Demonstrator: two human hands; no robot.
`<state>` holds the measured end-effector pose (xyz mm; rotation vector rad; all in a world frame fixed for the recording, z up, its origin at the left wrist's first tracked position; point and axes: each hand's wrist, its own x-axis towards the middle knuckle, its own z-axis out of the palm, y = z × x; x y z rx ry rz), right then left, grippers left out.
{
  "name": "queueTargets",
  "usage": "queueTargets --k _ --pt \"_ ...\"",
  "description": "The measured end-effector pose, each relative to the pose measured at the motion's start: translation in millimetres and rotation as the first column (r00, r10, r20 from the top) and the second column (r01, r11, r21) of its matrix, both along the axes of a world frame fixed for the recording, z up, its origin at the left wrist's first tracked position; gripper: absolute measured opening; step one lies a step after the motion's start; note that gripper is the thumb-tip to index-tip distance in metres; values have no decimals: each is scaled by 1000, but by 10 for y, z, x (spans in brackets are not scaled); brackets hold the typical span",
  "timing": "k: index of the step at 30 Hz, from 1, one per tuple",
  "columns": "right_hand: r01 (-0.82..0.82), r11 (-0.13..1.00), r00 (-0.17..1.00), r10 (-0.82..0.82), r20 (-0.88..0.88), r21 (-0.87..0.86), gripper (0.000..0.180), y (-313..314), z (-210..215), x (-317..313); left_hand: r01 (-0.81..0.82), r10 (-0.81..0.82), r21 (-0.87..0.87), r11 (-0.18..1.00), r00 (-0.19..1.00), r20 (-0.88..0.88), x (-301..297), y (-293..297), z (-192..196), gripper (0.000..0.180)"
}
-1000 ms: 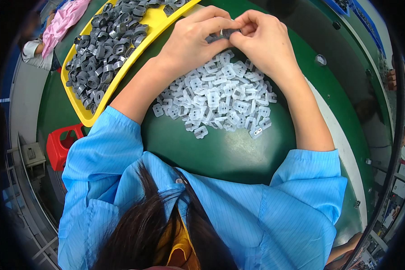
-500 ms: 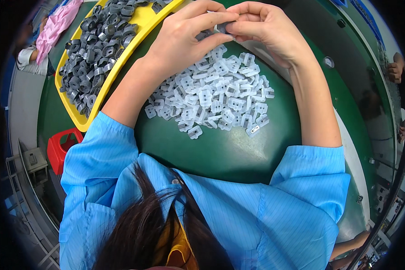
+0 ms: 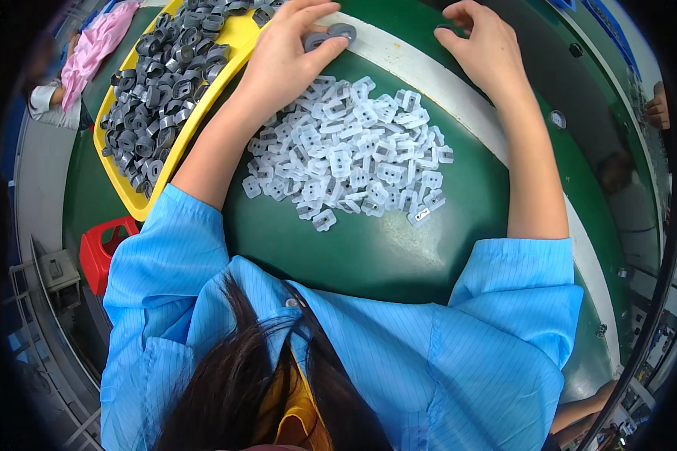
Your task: The person assembles small plastic parts by snapping plastic housings and small plastic clips together by hand.
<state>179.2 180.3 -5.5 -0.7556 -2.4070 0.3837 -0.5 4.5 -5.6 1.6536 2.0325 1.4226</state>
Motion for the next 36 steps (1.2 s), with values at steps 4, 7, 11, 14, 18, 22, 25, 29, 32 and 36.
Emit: queueTargets --k 4,7,11,14,18,22,25,29,32,36 --pt "-170 832 889 361 281 -529 13 -410 510 22 173 -153 386 906 985 -84 -207 -22 -306 37" --pt "-285 859 835 441 329 -426 13 -546 396 93 -54 60 65 996 994 -88 10 -20 -41 30" --pt "-293 826 864 445 237 -482 19 -562 368 127 120 -88 -84 989 947 309 64 -34 89 24" --pt "-268 805 867 441 232 -529 22 -516 323 80 265 -235 28 964 795 559 66 -1 -17 21" --pt "-207 790 905 378 193 -577 22 -452 303 58 315 -248 -11 949 768 591 -31 22 -124 21" --pt "-328 666 942 180 -282 -670 21 -507 278 -37 267 -250 60 962 767 591 71 17 -36 27" --pt "-400 568 912 172 -371 -719 21 -620 274 -167 158 -157 27 987 918 365 98 -43 53 32" --pt "-375 534 924 152 -350 -758 21 -472 124 -131 87 -51 -105 991 951 303 89 -51 123 35" --pt "-393 491 917 144 -373 -777 19 -325 57 -53 141 -97 -33 989 814 572 41 39 18 29" --pt "-513 521 859 304 -413 -682 17 -573 161 -142 259 -233 150 954 329 915 -101 1 -5 19"
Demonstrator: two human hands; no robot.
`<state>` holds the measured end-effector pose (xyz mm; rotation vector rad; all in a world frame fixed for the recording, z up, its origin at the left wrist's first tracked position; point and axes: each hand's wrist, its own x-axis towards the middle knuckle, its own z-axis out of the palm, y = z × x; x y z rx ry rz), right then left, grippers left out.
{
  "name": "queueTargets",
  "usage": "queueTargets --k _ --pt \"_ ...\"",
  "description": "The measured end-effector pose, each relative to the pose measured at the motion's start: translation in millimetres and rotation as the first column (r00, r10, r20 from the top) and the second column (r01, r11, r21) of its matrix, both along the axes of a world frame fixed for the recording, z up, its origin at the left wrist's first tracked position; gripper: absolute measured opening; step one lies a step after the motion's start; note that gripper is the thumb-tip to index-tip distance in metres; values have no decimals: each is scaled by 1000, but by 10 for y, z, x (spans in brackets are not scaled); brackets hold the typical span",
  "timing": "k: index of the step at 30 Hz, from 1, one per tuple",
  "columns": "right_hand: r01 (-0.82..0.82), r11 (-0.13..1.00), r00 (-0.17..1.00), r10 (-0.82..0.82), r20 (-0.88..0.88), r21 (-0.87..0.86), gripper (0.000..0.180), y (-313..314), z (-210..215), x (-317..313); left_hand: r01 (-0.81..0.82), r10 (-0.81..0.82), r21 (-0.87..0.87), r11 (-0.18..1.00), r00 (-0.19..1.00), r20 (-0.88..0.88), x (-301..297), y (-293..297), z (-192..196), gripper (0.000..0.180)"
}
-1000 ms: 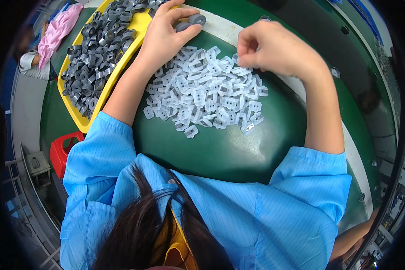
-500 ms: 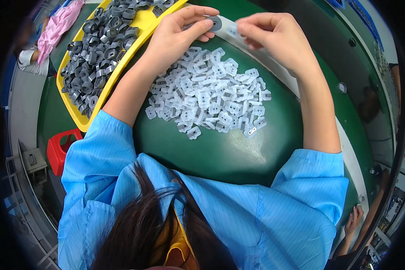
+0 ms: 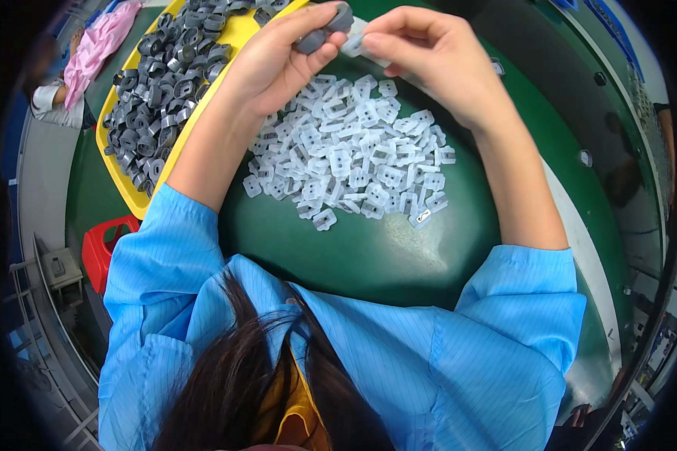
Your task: The person assembles small plastic parts by snapping plastic housings and small plastic clips together by hand.
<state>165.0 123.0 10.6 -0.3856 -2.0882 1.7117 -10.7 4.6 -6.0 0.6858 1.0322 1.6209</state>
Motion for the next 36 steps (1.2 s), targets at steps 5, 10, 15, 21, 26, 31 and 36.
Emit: queueTargets --k 5,10,15,21,26,31,36 --pt "81 996 995 -78 -67 36 18 -69 27 -1 116 -125 -59 992 976 -179 221 -52 116 31" --pt "182 960 975 -204 -86 -213 14 -91 22 -45 202 -226 -111 973 928 -294 223 -72 128 33" --pt "245 966 945 -257 -202 -83 8 -152 26 -92 215 -190 -86 973 954 233 197 -44 134 31" --pt "347 901 929 -292 -228 261 18 -165 8 -86 235 -235 5 972 972 -10 255 -37 139 29" --pt "301 878 954 -276 -120 371 20 -115 28 -67 153 -156 -29 988 974 -163 339 -71 155 41" --pt "180 983 983 -179 -31 42 28 -48 29 -11 178 -182 -43 983 969 -167 332 -85 157 38" --pt "-48 937 997 68 44 -346 26 60 37 40 280 -283 -43 959 949 -137 242 -67 137 45"
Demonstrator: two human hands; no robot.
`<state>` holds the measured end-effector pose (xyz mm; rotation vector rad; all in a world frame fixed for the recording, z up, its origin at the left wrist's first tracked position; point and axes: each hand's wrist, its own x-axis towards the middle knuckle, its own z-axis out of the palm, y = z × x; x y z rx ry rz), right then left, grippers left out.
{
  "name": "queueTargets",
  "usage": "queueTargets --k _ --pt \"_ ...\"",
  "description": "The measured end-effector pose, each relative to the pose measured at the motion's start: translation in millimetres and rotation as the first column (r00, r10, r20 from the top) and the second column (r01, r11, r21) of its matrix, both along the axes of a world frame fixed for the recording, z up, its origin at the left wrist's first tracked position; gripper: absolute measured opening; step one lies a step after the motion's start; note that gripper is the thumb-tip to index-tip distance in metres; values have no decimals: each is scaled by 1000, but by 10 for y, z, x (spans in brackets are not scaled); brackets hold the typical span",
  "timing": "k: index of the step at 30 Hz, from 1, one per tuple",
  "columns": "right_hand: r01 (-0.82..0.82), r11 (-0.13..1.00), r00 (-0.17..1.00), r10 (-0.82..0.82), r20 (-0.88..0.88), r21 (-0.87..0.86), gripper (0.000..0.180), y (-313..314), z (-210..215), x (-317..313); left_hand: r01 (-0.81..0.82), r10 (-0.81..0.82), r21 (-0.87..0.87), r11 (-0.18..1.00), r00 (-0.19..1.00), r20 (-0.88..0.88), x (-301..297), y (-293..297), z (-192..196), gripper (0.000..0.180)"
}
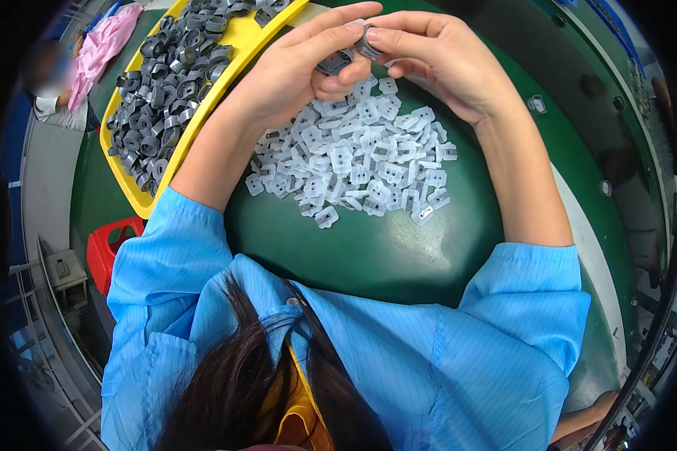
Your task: The person assembles small plastic parts by snapping plastic housings and small plastic clips together by hand.
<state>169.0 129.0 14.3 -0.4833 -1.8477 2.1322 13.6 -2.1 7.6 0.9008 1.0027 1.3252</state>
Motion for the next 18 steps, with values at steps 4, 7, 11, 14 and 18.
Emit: queueTargets --k 4,7,11,14,18 --pt "111 994 994 -111 -7 11 15 2 23 17 -54 70 148 988 992 -107 -41 42 -64 43" --pt "108 988 994 -111 -18 -110 22 11 -7 -4 -31 332 460 888 734 -592 8 42 -94 40" --pt "120 991 990 -124 -63 -64 22 -48 3 23 -27 515 574 818 477 -712 27 31 -91 41" --pt "76 991 994 -84 -73 -107 24 7 40 45 -59 513 555 830 472 -717 22 11 -62 40" --pt "81 994 997 -81 -12 66 26 -21 65 53 -37 560 596 802 394 -729 33 17 -82 37"
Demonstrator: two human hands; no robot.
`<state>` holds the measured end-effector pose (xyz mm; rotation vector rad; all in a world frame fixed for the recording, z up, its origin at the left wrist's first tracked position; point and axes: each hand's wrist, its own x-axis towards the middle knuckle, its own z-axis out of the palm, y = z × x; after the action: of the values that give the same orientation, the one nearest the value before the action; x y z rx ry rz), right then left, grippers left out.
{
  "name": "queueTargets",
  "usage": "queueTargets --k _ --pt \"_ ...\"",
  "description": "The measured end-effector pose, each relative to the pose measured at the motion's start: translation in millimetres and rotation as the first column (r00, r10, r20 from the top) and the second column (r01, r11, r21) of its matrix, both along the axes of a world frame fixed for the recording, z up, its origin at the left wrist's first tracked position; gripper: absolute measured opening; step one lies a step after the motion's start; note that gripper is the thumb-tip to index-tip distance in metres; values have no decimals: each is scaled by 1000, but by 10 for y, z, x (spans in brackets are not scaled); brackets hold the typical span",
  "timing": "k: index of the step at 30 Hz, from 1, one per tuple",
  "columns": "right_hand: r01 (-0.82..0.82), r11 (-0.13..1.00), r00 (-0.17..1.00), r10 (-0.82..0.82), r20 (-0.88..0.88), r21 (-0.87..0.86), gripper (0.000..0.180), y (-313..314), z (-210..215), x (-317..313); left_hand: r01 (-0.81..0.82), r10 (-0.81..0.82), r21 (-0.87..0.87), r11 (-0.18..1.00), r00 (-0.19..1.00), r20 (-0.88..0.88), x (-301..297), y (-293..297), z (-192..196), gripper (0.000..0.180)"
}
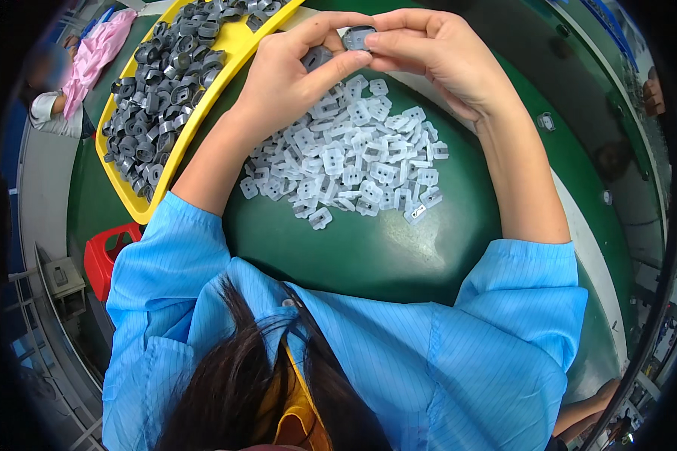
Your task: The person assembles small plastic parts by snapping plastic housings and small plastic clips together by hand.
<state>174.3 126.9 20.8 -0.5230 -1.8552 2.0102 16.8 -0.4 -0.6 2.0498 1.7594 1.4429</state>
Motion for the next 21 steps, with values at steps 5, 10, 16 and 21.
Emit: queueTargets --k 5,10,16,21 --pt "-81 978 993 63 96 193 21 105 -56 16 -1 12 60 998 982 -187 23 30 -52 37" --pt "-21 980 998 10 56 196 27 -4 1 -8 9 60 204 979 943 -328 -49 45 -35 37" --pt "-111 990 991 104 -86 -91 30 86 1 67 38 23 230 972 966 -256 -29 63 -35 37" --pt "-147 987 988 142 -61 -68 24 54 -92 -21 50 -50 1 999 998 -48 69 18 -3 46"
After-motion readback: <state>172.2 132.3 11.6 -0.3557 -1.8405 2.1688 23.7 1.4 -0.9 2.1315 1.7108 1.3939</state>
